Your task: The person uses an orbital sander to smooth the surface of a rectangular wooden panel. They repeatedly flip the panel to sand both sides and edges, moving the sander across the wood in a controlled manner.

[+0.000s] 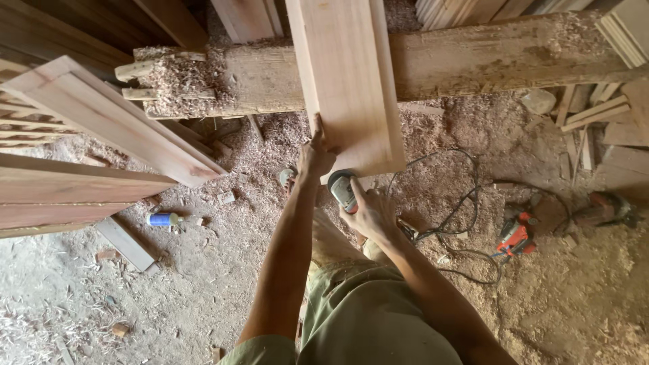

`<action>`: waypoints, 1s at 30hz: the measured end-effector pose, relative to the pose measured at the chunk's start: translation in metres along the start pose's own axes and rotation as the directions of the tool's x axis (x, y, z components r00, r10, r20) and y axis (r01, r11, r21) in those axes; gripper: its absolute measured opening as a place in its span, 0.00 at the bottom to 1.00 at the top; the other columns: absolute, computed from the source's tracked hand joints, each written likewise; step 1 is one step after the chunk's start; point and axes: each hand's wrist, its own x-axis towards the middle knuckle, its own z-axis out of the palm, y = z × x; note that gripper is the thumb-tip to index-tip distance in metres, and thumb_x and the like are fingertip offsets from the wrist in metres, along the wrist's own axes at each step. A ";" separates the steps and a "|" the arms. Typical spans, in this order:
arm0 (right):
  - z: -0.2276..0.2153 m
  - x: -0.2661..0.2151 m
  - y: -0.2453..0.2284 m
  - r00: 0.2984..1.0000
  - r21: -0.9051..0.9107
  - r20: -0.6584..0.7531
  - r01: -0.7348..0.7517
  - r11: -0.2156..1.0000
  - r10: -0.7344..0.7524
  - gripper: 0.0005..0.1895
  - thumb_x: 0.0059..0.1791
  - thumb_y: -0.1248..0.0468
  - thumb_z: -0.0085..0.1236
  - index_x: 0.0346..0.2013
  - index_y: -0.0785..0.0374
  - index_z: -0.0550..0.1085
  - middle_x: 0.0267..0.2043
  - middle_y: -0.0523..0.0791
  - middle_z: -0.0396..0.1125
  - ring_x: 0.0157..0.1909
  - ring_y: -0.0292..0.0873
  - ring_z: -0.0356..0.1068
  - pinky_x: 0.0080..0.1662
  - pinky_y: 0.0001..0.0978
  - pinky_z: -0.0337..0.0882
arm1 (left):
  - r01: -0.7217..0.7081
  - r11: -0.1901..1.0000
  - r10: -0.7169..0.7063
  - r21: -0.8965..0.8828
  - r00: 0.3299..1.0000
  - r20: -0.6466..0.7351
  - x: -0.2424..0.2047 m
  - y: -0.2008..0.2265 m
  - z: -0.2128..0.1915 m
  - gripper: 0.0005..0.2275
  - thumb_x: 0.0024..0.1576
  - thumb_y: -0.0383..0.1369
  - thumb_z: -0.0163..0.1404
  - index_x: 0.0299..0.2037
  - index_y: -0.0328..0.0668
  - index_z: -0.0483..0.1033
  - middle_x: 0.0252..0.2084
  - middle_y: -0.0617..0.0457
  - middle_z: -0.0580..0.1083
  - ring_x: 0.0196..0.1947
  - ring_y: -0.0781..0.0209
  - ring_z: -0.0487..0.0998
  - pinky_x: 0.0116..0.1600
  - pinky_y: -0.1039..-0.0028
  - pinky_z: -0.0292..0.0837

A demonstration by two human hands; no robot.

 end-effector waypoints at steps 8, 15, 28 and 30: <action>-0.022 -0.025 0.082 0.978 0.043 -0.180 -0.104 0.994 0.110 0.40 0.46 0.46 0.67 0.66 0.61 0.63 0.33 0.53 0.74 0.23 0.45 0.74 0.26 0.37 0.77 | -0.040 0.998 0.041 -0.057 0.999 0.004 0.004 -0.002 0.001 0.46 0.58 0.35 0.56 0.77 0.57 0.28 0.62 0.47 0.75 0.15 0.68 0.65 0.17 0.77 0.63; -0.020 -0.021 0.080 0.976 0.030 -0.184 -0.109 0.994 0.113 0.40 0.46 0.47 0.67 0.66 0.61 0.62 0.35 0.54 0.74 0.24 0.47 0.75 0.27 0.42 0.78 | 0.023 1.000 -0.024 0.019 0.998 0.055 0.006 0.002 -0.003 0.47 0.59 0.38 0.58 0.79 0.57 0.30 0.58 0.46 0.79 0.16 0.74 0.63 0.19 0.80 0.61; 0.014 0.002 -0.001 0.997 -0.045 -0.069 0.033 0.998 -0.036 0.44 0.42 0.42 0.67 0.66 0.59 0.64 0.26 0.53 0.73 0.21 0.47 0.71 0.30 0.49 0.76 | 0.000 1.000 0.000 0.001 0.999 0.033 0.002 0.000 -0.004 0.50 0.57 0.37 0.60 0.78 0.60 0.27 0.57 0.45 0.78 0.18 0.66 0.70 0.20 0.75 0.64; 0.013 0.003 -0.009 0.999 -0.038 0.034 0.002 0.999 0.000 0.44 0.44 0.43 0.67 0.68 0.59 0.63 0.26 0.54 0.73 0.21 0.48 0.71 0.28 0.48 0.76 | 0.003 1.000 -0.003 -0.008 0.999 0.038 0.001 -0.001 -0.003 0.49 0.56 0.37 0.60 0.78 0.61 0.28 0.56 0.45 0.79 0.19 0.66 0.73 0.21 0.75 0.66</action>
